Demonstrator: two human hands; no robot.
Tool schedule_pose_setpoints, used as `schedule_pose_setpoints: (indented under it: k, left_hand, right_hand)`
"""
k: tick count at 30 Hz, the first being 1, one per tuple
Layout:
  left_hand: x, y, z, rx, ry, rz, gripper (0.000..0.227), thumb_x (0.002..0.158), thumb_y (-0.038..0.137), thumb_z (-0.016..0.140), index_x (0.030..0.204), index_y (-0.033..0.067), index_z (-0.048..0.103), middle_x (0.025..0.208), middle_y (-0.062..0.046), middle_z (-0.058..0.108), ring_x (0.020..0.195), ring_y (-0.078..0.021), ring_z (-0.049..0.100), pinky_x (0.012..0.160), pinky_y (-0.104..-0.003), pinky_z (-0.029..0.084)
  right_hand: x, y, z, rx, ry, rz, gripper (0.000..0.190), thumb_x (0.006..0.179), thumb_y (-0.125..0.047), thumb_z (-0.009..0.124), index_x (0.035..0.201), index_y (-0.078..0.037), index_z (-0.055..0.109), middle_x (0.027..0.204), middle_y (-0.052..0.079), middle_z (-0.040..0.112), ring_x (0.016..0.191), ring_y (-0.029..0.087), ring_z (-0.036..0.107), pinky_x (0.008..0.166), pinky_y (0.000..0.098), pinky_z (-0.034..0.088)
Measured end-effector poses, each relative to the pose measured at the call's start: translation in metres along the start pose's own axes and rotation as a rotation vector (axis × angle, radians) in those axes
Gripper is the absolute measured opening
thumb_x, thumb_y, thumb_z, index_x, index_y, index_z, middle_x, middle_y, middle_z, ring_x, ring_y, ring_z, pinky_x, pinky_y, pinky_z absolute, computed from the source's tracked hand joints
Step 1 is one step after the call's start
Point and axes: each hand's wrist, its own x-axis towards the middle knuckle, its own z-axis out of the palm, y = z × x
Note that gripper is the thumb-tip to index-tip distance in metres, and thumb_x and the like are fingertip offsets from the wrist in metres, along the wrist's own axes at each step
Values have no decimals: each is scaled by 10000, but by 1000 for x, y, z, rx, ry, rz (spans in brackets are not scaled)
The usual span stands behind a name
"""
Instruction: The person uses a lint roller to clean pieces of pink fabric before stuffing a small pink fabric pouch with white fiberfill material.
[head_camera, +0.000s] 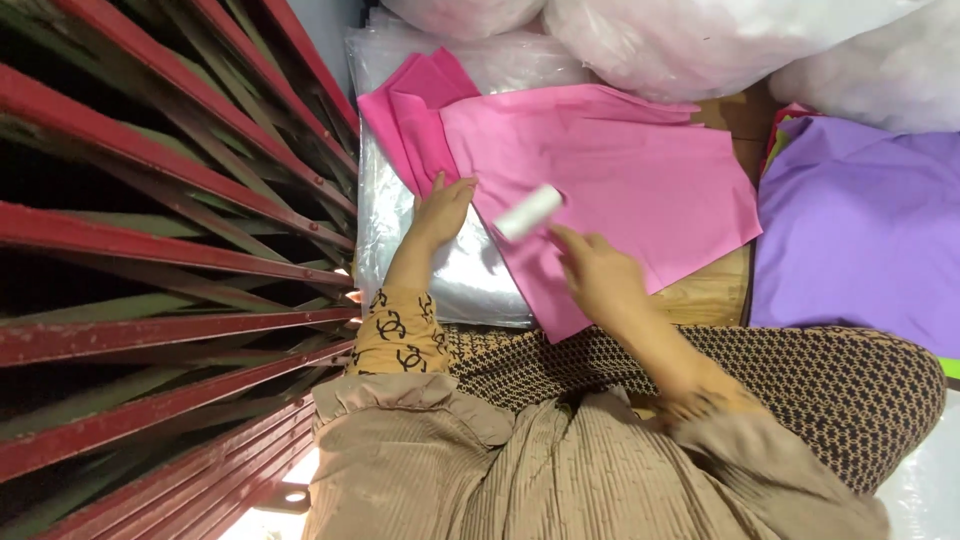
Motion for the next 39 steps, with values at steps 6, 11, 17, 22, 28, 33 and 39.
schedule_pose_setpoints:
  k: [6,11,17,22,28,33,39]
  left_hand:
    - [-7,5,1,57,-19,-13,558,1039,446,228,1524,324,477,1627,36,411,1590,-231,92,1213,-671,-24]
    - [-3,16,6,214,-28,-11,592,1026,515,249,1544,302,438,1630,37,401,1582,-270,73,1182,-721,-68]
    - [-50,84,15,492,20,85,677,1004,533,471,1578,179,404,1684,-107,289,1572,-394,65,1186,-727,26]
    - [-50,97,39,517,-35,178,823,948,540,611,1615,157,319,1698,-176,203,1564,-429,97,1206,-728,77]
    - [-30,101,50,613,-168,58,919,911,551,645,1654,253,192,1726,-140,103,1568,-428,92,1197,-722,54]
    - [-11,123,50,667,-192,-38,885,907,579,617,1638,247,244,1700,-177,181,1526,-465,225,1199,-692,116]
    - [75,124,60,312,173,79,505,979,343,555,1406,73,553,1183,-232,665,1095,-463,688,876,-639,531]
  right_hand:
    - [-38,13,44,-86,-3,-40,453,989,-198,507,1432,-293,484,969,159,650,752,428,737,681,544,600]
    - [-144,33,-9,-253,-105,-10,455,916,-246,542,1360,-339,509,971,139,658,683,415,734,633,546,601]
    - [-131,68,-46,-126,-126,158,422,961,-303,536,1377,-342,596,1011,109,724,903,351,767,779,482,620]
    - [-30,65,-44,-86,110,126,421,1009,-340,552,1429,-374,566,1073,138,701,1007,373,728,869,508,582]
    - [-1,99,11,-34,164,105,429,985,-280,551,1414,-279,548,1023,198,674,867,449,733,758,564,595]
    - [-94,151,21,-21,-12,219,394,1029,-416,473,1409,-364,558,1136,138,688,926,414,745,809,533,610]
    - [-116,192,-30,102,1,330,441,896,-462,654,1289,-264,617,1035,151,744,952,376,752,853,501,610]
